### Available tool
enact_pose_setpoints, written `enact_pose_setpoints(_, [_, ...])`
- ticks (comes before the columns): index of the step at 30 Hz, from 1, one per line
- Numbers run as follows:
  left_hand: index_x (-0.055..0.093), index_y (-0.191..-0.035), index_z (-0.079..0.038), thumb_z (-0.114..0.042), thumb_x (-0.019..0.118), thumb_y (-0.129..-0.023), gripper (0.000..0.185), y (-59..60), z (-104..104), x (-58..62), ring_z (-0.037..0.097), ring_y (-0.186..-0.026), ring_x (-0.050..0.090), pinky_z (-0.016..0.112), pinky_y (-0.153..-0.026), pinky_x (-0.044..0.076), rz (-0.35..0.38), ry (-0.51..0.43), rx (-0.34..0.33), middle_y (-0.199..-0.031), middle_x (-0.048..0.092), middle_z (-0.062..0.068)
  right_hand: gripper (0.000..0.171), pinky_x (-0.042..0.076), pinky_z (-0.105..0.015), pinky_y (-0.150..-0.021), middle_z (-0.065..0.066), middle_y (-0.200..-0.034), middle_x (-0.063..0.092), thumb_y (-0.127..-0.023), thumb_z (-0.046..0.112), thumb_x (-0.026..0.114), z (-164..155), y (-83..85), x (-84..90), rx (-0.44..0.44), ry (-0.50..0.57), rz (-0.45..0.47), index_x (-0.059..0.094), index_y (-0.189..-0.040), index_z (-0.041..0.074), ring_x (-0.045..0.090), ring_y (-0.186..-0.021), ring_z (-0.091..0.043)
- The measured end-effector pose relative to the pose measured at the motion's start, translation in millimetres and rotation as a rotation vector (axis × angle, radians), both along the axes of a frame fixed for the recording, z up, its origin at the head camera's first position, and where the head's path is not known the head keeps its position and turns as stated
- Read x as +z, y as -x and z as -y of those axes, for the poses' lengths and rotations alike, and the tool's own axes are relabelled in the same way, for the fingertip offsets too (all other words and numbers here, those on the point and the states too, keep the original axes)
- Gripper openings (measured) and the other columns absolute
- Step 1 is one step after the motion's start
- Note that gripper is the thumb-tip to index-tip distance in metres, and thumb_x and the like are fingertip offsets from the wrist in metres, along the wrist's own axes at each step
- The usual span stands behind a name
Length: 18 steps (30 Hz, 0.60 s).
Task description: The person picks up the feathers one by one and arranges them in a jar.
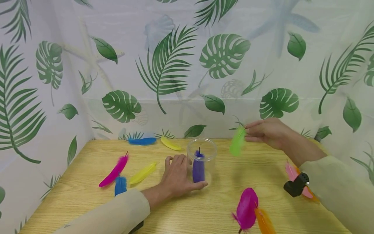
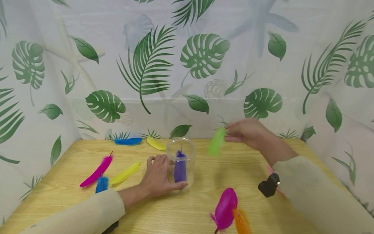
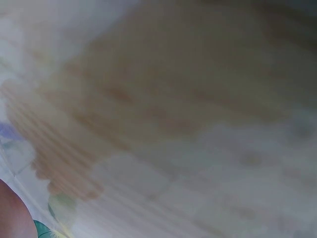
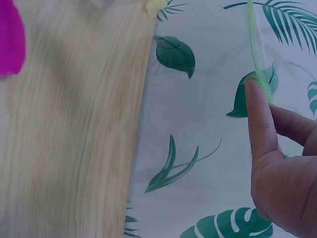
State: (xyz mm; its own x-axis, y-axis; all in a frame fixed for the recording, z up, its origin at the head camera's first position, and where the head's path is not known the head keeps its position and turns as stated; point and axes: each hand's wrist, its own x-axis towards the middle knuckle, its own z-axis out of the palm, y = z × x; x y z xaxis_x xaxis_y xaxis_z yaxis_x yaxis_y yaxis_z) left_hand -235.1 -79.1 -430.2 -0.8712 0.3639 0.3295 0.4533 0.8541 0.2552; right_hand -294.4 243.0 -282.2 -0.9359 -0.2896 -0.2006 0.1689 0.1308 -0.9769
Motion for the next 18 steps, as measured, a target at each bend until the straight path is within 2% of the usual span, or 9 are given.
enact_pose_setpoints(5, [0.056,-0.114,-0.014,-0.083,0.060,-0.072,0.081,-1.1,0.0,0.9,0.022,-0.111,0.052,0.058,-0.107,0.025,0.013,-0.006,0.005,-0.107,0.057,0.000,0.047,0.057,-0.032,-0.086,-0.002,-0.099,0.070,-0.097,-0.006,0.054,16.8,0.5,9.9,0.010,0.035,-0.002,0.037,-0.139,-0.020,0.073,-0.090,-0.015])
enact_pose_setpoints(10, [0.056,-0.115,-0.014,-0.083,0.060,-0.073,0.081,-0.1,0.2,-0.2,0.022,-0.111,0.051,0.058,-0.107,0.025,0.018,-0.012,-0.002,-0.108,0.057,-0.001,0.023,0.059,-0.033,-0.083,-0.005,-0.096,0.072,-0.096,-0.008,0.055,33.6,0.8,16.4,0.017,0.104,0.000,0.059,-0.119,-0.010,0.074,-0.087,-0.018])
enact_pose_setpoints(12, [0.055,-0.116,-0.015,-0.083,0.060,-0.073,0.081,0.5,0.3,-0.9,0.022,-0.112,0.050,0.058,-0.108,0.025,0.022,-0.010,-0.003,-0.108,0.056,-0.001,0.018,0.059,-0.033,-0.083,-0.006,-0.095,0.072,-0.096,-0.009,0.055,41.3,0.1,18.2,0.024,0.120,-0.002,0.063,-0.112,-0.007,0.074,-0.086,-0.018])
enact_pose_setpoints(15, [0.055,-0.117,-0.015,-0.084,0.059,-0.073,0.082,0.7,0.4,-1.1,0.022,-0.112,0.050,0.057,-0.108,0.024,0.028,-0.008,0.001,-0.108,0.056,-0.001,0.022,0.059,-0.033,-0.082,-0.007,-0.094,0.073,-0.096,-0.009,0.055,53.0,-1.1,20.1,0.017,0.131,-0.002,0.061,-0.117,-0.010,0.074,-0.085,-0.019])
enact_pose_setpoints(18, [0.055,-0.117,-0.015,-0.084,0.059,-0.073,0.082,0.5,0.5,-0.9,0.021,-0.112,0.050,0.057,-0.108,0.024,0.033,-0.013,0.001,-0.108,0.056,-0.001,0.036,0.059,-0.032,-0.082,-0.007,-0.094,0.072,-0.096,-0.009,0.055,64.4,-2.2,20.9,0.003,0.134,-0.005,0.051,-0.130,-0.017,0.074,-0.083,-0.018])
